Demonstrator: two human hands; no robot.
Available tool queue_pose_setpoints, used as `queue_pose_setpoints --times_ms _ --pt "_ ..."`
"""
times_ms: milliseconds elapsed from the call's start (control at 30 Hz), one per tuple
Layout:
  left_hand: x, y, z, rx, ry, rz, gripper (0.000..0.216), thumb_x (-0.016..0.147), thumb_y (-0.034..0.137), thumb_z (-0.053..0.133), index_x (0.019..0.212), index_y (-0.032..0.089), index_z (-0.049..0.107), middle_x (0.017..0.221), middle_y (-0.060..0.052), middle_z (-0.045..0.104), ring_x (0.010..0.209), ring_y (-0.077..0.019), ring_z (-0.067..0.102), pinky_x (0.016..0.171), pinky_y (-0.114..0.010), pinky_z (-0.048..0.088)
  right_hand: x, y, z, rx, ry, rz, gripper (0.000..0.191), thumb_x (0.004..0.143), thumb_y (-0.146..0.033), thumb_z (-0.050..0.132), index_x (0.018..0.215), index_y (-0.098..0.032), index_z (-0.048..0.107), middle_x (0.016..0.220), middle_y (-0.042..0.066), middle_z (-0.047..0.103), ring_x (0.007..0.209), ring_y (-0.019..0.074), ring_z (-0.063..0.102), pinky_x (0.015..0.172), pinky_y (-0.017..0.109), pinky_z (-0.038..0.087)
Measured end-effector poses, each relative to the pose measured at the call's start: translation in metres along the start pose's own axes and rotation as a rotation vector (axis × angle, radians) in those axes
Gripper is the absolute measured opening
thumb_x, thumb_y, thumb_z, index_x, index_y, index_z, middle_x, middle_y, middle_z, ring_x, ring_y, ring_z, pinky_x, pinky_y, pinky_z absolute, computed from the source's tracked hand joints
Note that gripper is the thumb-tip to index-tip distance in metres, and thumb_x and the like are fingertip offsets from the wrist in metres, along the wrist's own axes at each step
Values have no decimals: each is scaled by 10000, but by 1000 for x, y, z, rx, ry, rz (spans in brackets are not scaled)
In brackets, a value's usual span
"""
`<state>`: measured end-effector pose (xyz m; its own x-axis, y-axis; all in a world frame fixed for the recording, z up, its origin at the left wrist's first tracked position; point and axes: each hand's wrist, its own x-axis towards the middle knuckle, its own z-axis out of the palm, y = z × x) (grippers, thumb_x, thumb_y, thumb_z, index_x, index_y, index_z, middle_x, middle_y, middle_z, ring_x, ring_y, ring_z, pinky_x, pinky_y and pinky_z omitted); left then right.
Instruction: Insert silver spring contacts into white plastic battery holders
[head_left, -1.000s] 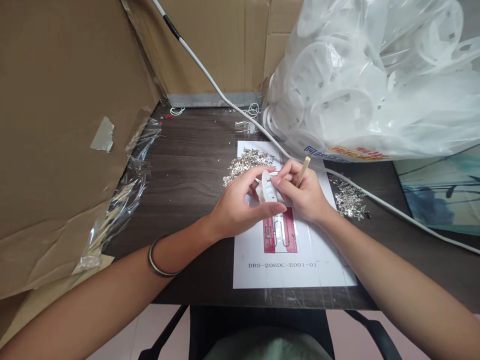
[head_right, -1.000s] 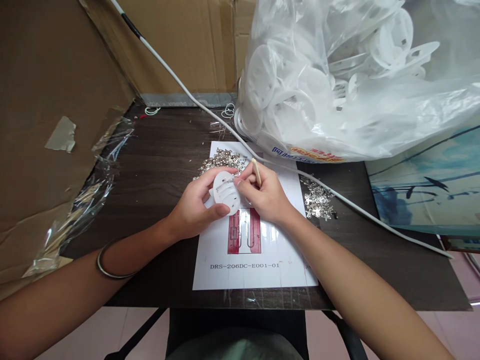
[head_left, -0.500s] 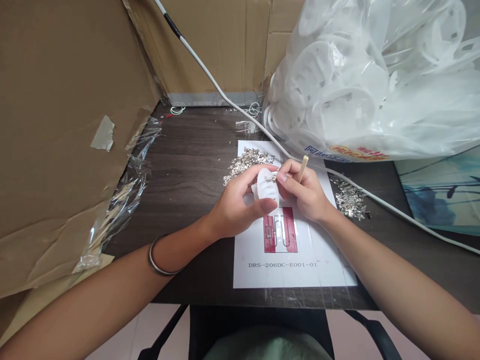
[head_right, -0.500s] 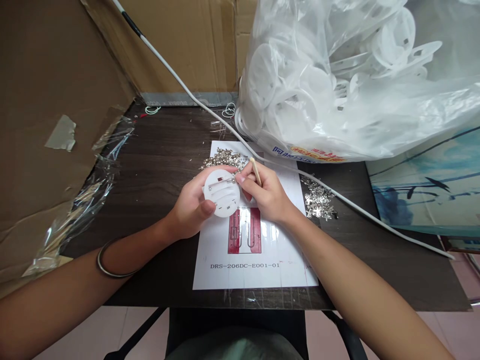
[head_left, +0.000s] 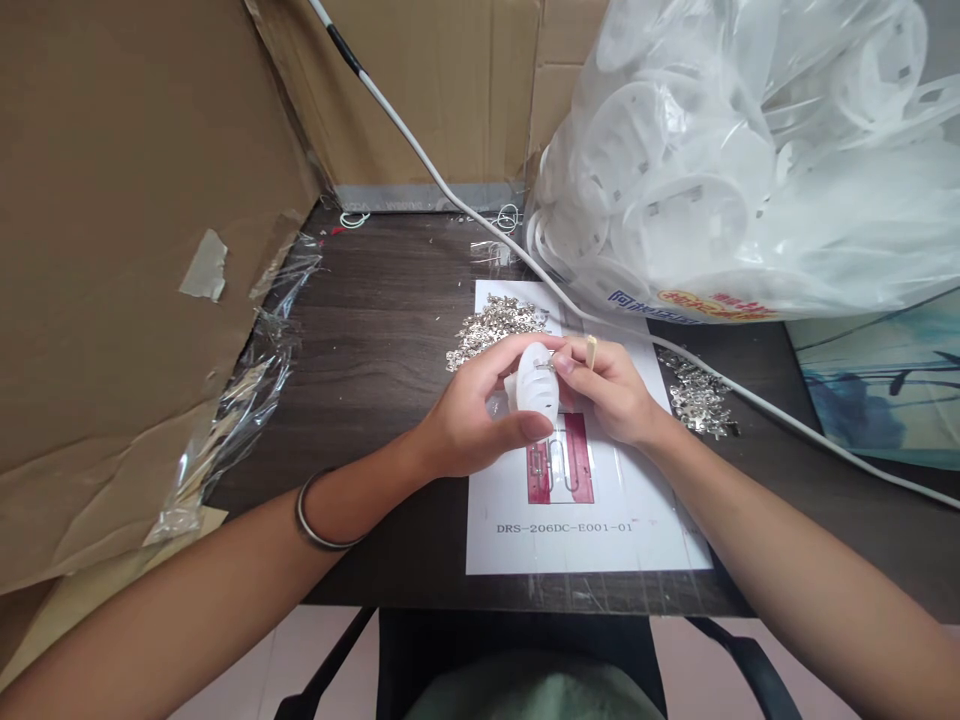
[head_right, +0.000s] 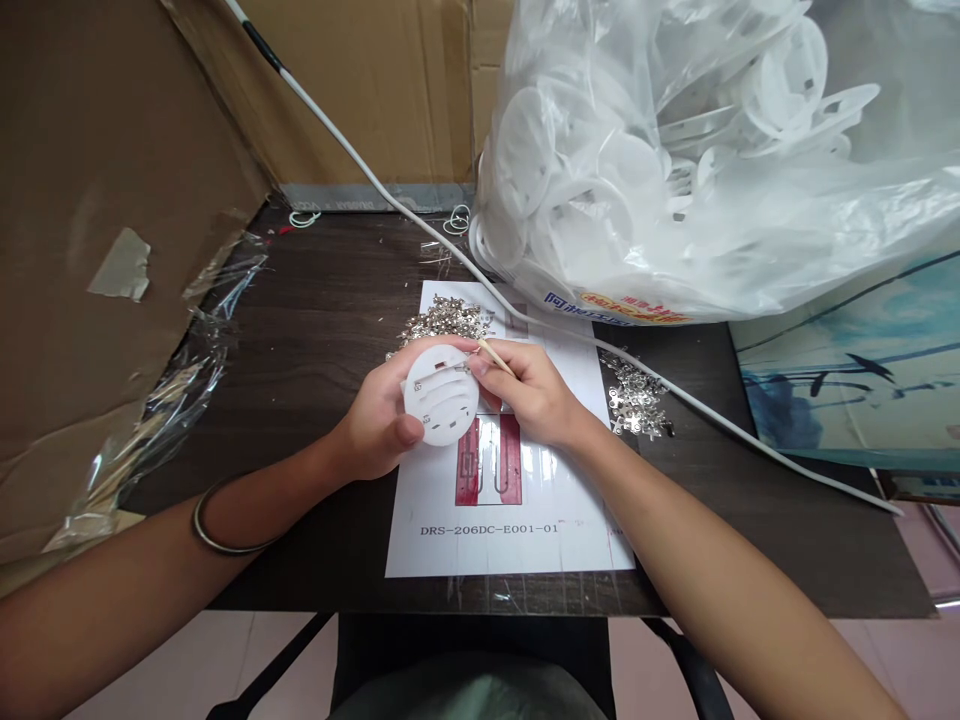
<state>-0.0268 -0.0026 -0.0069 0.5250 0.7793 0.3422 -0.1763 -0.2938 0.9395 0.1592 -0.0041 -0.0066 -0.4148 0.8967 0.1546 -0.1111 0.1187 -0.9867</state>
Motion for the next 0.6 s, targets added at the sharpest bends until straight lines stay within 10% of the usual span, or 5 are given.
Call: queue_pose_setpoints --times_ms 267,600 --pt "0 -3 -3 203 49 -35 822 743 827 529 1283 217 645 1182 -128 653 1088 -267 620 943 -396 513 -2 2 4 109 64 47 388 930 -491 630 694 -228 469 519 -58 438 436 92 336 427 260 291" --pt "-3 3 1 121 59 -130 556 877 445 611 1348 150 578 1098 -99 732 933 -203 678 809 -320 556 -3 5 1 -33 112 5 371 968 -451 602 711 -224 461 523 -66 418 440 85 314 426 256 258"
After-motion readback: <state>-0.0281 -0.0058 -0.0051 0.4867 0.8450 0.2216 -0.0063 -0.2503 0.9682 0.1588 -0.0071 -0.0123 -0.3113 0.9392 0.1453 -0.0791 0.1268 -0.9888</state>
